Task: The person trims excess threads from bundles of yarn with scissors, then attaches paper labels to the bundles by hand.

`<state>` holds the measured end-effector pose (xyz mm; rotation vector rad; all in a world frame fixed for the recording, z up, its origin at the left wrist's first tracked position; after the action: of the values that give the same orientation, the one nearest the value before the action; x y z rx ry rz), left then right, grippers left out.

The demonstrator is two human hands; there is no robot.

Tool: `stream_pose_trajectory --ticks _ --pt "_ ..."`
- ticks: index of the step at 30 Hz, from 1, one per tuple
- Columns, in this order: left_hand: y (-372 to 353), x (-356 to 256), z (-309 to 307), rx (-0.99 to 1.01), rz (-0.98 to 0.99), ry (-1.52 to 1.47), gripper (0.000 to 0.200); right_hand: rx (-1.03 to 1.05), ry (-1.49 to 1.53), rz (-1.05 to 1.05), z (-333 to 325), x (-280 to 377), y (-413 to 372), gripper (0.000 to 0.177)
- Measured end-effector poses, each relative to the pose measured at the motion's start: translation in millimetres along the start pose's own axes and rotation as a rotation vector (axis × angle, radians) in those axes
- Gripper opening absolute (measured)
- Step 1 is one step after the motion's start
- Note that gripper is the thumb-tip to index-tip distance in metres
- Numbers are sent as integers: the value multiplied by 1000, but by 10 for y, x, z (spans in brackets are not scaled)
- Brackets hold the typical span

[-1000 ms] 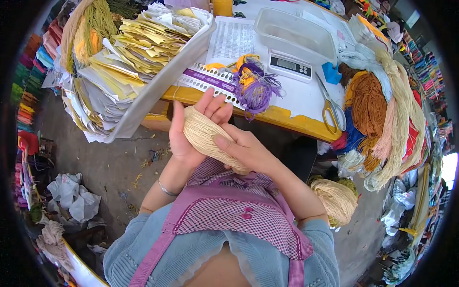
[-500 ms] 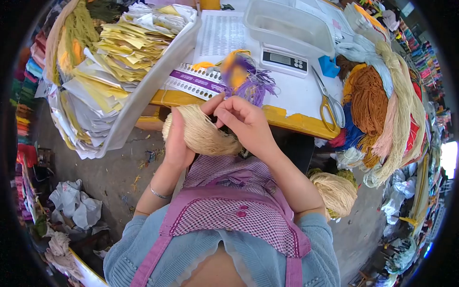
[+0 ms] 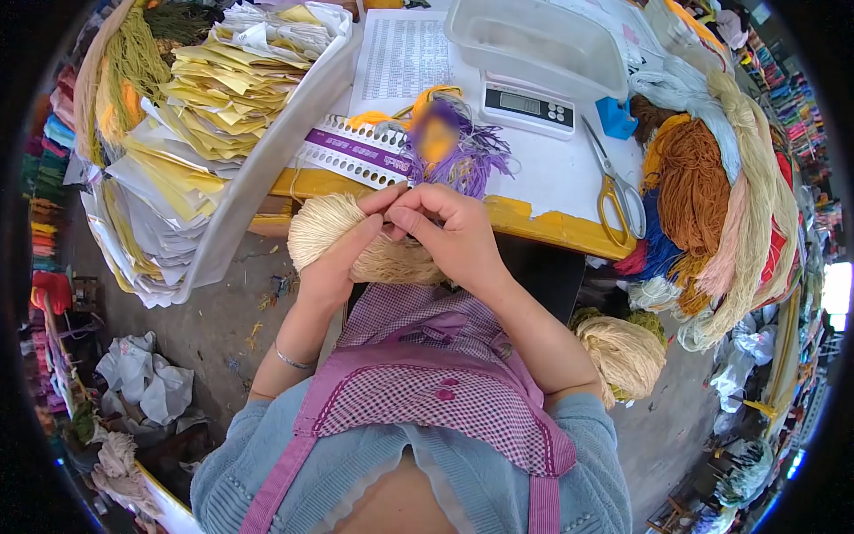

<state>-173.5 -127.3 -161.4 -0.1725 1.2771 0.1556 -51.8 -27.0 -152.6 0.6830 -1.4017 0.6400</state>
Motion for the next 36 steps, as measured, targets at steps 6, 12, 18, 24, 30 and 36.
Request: stream_pose_trajectory --ticks 6,12,18,24,30,36 --pt "29 -74 73 -62 -6 -295 42 -25 -329 -229 2 35 28 11" --pt "13 29 -9 -56 5 -268 40 -37 -151 -82 1 -24 -5 12" --pt "1 53 -19 -99 -44 -231 38 -19 24 -20 48 21 -6 11" --pt "-36 140 -79 -67 -12 -181 41 6 -277 -150 20 56 -20 10" --pt "-62 123 -108 -182 73 -120 31 48 -55 -62 61 -42 -13 10" --pt "-99 260 -168 -217 -4 -127 26 87 301 148 -28 -231 -31 10"
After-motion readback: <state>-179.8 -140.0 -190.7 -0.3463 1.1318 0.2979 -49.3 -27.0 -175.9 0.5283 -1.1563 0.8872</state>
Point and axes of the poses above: each hand's wrist, its own y-axis towards the middle knuckle, its own z-axis out of the palm, x = y × z, the point moved 3 cm from there along y, towards the middle knuckle, and after that the axes turned 3 degrees about -x, right-handed, at the moved point
